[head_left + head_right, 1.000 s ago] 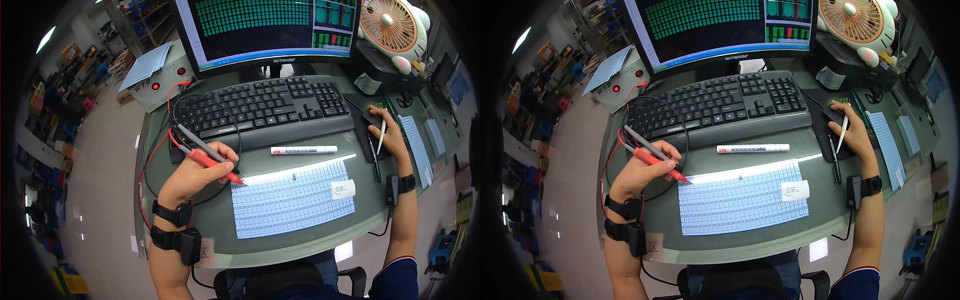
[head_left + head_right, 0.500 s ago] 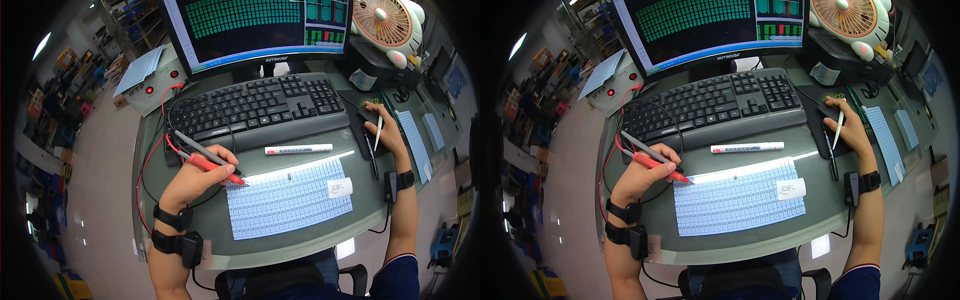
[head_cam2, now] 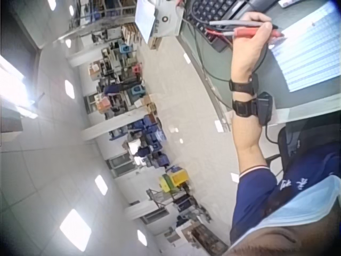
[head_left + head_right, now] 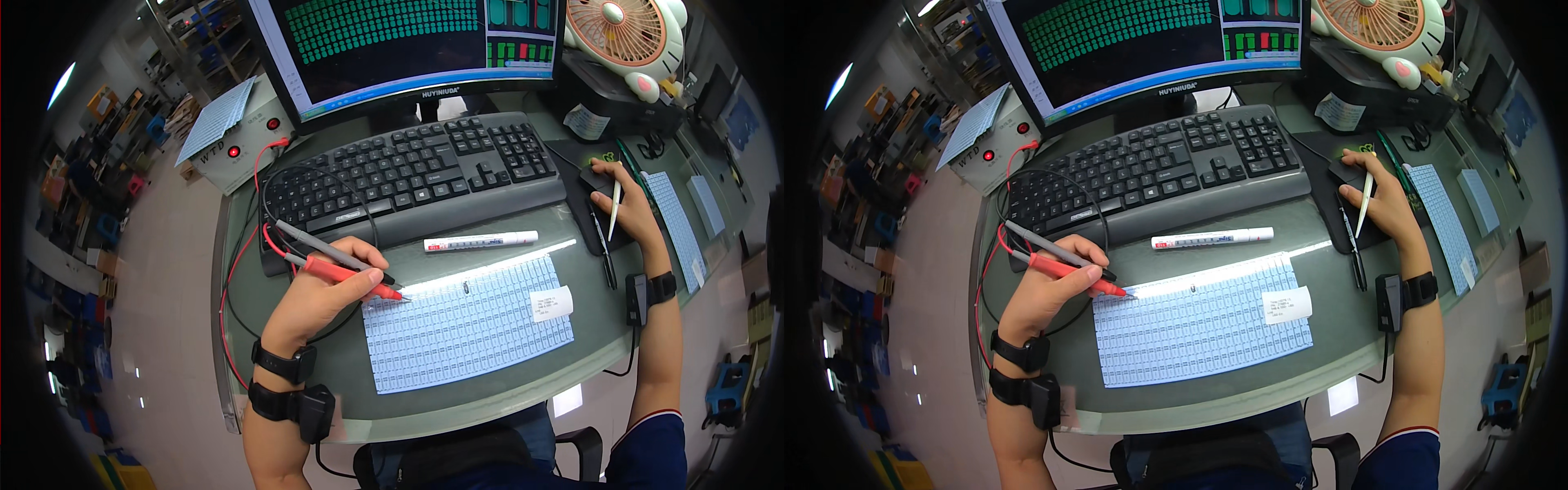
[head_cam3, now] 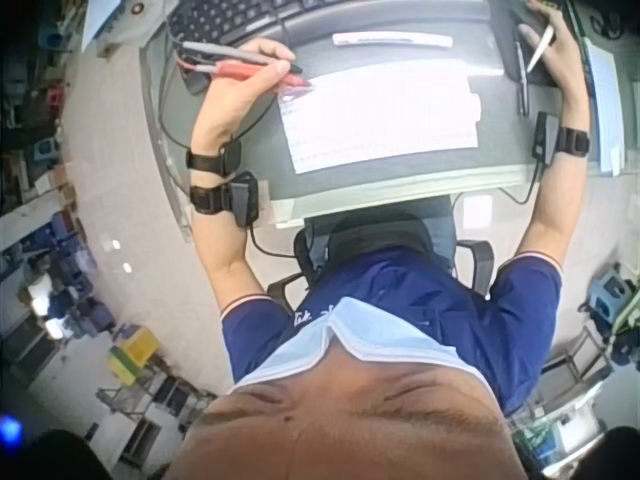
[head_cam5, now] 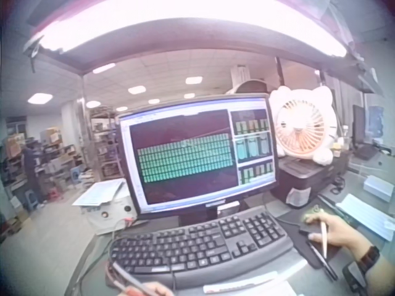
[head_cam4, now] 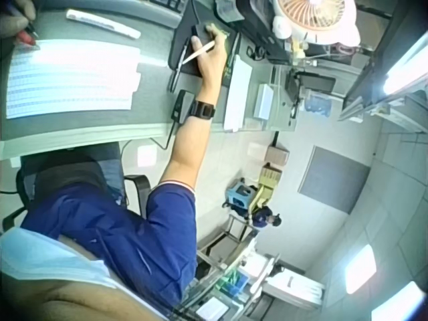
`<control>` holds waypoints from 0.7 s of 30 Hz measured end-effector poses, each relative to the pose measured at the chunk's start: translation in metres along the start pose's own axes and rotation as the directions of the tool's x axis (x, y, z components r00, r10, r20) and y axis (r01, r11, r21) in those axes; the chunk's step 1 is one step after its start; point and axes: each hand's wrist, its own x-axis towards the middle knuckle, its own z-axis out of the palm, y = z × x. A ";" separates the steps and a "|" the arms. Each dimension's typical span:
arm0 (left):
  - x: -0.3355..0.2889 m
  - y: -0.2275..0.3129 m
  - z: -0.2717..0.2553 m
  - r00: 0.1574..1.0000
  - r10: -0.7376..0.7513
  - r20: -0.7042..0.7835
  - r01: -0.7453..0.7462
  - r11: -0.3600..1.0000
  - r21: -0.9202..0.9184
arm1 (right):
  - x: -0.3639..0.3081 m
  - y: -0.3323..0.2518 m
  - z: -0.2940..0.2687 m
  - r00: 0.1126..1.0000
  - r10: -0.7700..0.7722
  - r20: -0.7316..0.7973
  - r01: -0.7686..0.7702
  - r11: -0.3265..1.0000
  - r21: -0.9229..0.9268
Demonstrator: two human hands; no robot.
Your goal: The user is seen inspecting and marking printed circuit sheets at a workbench, then moving to a testing machine to process them.
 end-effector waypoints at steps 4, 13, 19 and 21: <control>0.001 -0.002 0.005 1.000 0.016 -0.001 -0.016 0.999 0.034 | 0.000 0.000 0.000 1.000 0.001 0.001 -0.001 1.000 -0.003; 0.003 -0.001 0.013 0.999 0.049 0.000 -0.049 0.997 0.067 | 0.001 0.003 -0.001 1.000 -0.013 0.005 0.013 1.000 -0.006; 0.004 -0.003 0.017 0.999 0.053 -0.010 -0.053 0.998 0.033 | 0.001 0.003 -0.001 1.000 -0.020 0.004 0.020 1.000 -0.021; 0.006 -0.006 0.017 0.997 0.077 -0.001 -0.076 0.994 0.079 | 0.001 0.004 -0.001 1.000 -0.024 0.005 0.024 0.999 -0.021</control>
